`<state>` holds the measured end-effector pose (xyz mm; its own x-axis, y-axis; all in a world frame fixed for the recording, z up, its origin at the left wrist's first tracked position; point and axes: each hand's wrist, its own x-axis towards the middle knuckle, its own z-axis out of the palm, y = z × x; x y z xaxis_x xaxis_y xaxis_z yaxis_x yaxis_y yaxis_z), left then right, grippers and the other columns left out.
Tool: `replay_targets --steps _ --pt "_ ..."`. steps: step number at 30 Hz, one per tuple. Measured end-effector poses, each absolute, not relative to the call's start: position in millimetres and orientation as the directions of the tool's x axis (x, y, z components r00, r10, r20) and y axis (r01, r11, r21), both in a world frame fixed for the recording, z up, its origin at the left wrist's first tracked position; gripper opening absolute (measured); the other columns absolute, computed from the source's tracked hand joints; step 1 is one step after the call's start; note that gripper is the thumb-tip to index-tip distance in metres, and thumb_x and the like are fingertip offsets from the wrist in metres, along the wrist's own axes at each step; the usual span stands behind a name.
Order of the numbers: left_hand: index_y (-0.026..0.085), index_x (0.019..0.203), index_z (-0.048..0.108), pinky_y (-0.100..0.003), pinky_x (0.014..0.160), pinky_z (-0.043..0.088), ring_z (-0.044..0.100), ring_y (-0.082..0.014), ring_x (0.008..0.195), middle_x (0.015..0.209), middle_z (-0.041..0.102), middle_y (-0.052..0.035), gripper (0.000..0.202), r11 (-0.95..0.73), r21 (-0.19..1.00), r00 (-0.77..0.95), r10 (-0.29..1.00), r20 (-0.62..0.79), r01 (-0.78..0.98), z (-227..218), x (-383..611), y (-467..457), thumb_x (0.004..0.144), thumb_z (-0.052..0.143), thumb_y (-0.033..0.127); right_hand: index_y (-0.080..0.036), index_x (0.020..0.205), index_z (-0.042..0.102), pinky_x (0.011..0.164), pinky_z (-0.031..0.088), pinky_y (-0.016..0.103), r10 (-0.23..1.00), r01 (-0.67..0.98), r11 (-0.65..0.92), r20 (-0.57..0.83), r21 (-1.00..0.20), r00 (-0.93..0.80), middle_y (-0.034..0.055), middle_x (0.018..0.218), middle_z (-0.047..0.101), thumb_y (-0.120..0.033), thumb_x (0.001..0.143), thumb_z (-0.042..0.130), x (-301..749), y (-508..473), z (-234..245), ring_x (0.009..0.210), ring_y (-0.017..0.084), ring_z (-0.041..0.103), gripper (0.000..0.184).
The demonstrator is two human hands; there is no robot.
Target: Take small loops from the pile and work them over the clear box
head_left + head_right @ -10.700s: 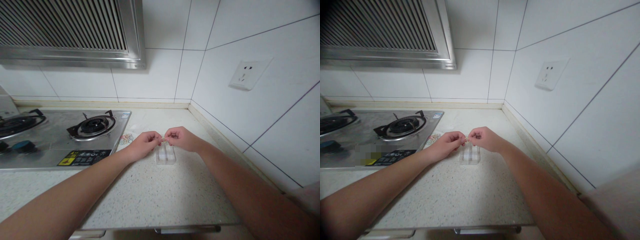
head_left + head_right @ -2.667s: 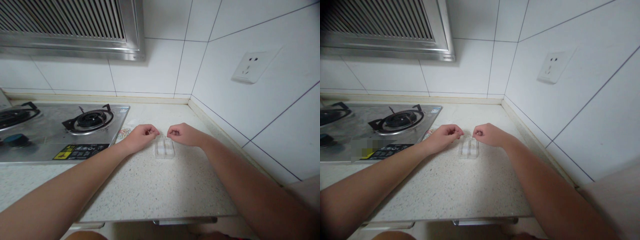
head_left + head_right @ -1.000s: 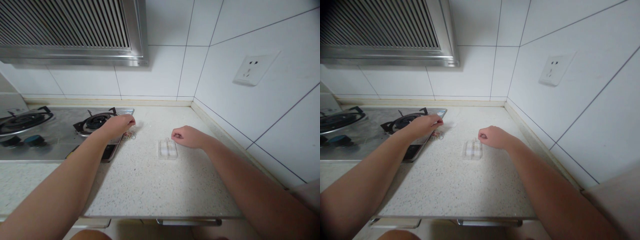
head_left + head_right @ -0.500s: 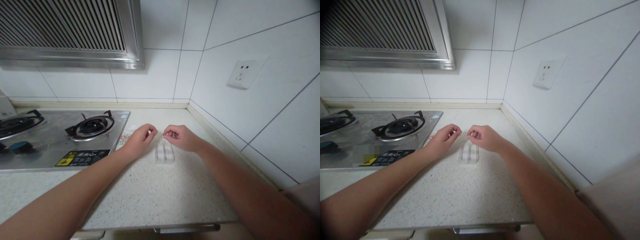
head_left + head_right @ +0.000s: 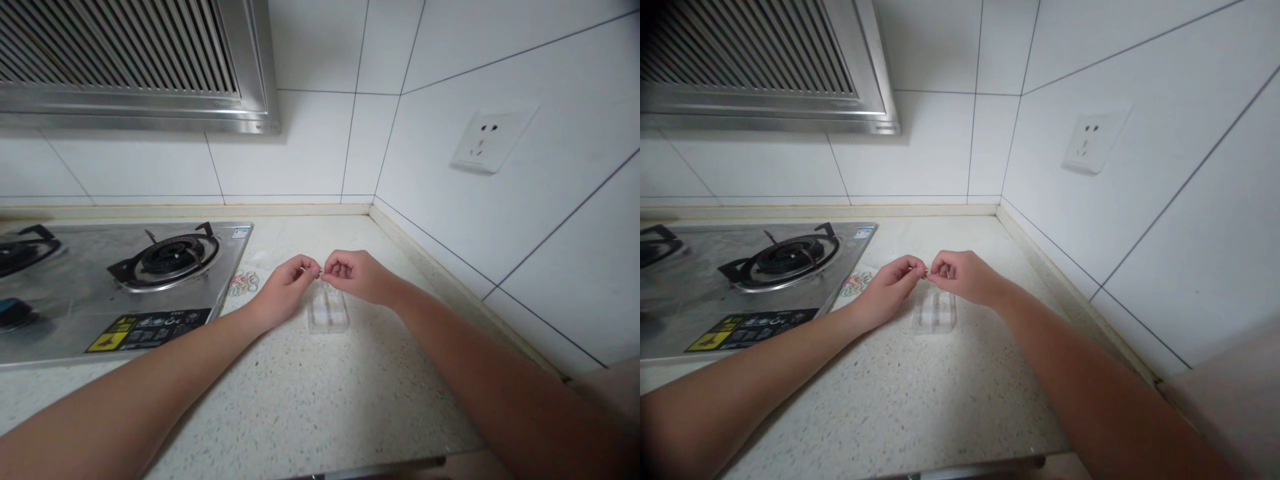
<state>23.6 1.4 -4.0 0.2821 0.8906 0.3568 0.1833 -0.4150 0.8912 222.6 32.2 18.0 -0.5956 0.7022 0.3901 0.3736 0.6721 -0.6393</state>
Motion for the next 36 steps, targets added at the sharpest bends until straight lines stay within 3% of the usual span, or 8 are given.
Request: replay_targets --steps 6,18,27,36 --pt "0.016 0.091 0.060 -0.024 0.071 0.039 0.050 -0.0131 0.075 0.081 0.058 -0.0004 0.025 -0.427 0.890 0.312 0.877 0.365 0.159 -6 24 5 0.092 0.053 0.039 -0.017 0.083 0.063 0.053 0.037 0.024 0.733 0.343 0.628 0.382 -0.699 -0.562 -0.0022 0.064 0.055 -0.038 0.083 0.064 222 33 18 0.059 0.010 0.048 0.021" --pt "0.017 0.089 0.064 -0.024 0.061 0.035 0.044 -0.0116 0.065 0.073 0.056 0.0008 0.023 -0.416 0.874 0.263 0.898 0.352 0.252 -7 19 5 0.085 0.062 0.039 -0.017 0.079 0.062 0.052 0.036 0.025 0.782 0.307 0.579 0.408 -0.755 -0.470 -0.0024 0.064 0.054 -0.037 0.082 0.065 221 33 16 0.058 0.010 0.046 0.020" --pt "0.016 0.086 0.066 -0.024 0.063 0.035 0.047 -0.0125 0.067 0.073 0.058 -0.0007 0.025 -0.411 0.891 0.260 0.897 0.358 0.191 -4 14 3 0.082 0.066 0.040 -0.017 0.079 0.062 0.052 0.037 0.025 0.773 0.274 0.573 0.399 -0.772 -0.493 -0.0023 0.063 0.054 -0.039 0.081 0.066 220 27 20 0.058 0.010 0.046 0.023" --pt "0.016 0.084 0.065 -0.023 0.056 0.032 0.042 -0.0105 0.059 0.068 0.055 0.0013 0.024 -0.377 0.904 0.245 0.913 0.326 0.202 -3 17 1 0.081 0.067 0.040 -0.017 0.079 0.063 0.053 0.038 0.025 0.775 0.264 0.565 0.393 -0.782 -0.494 -0.0015 0.064 0.055 -0.040 0.079 0.067 220 28 19 0.059 0.011 0.048 0.024"
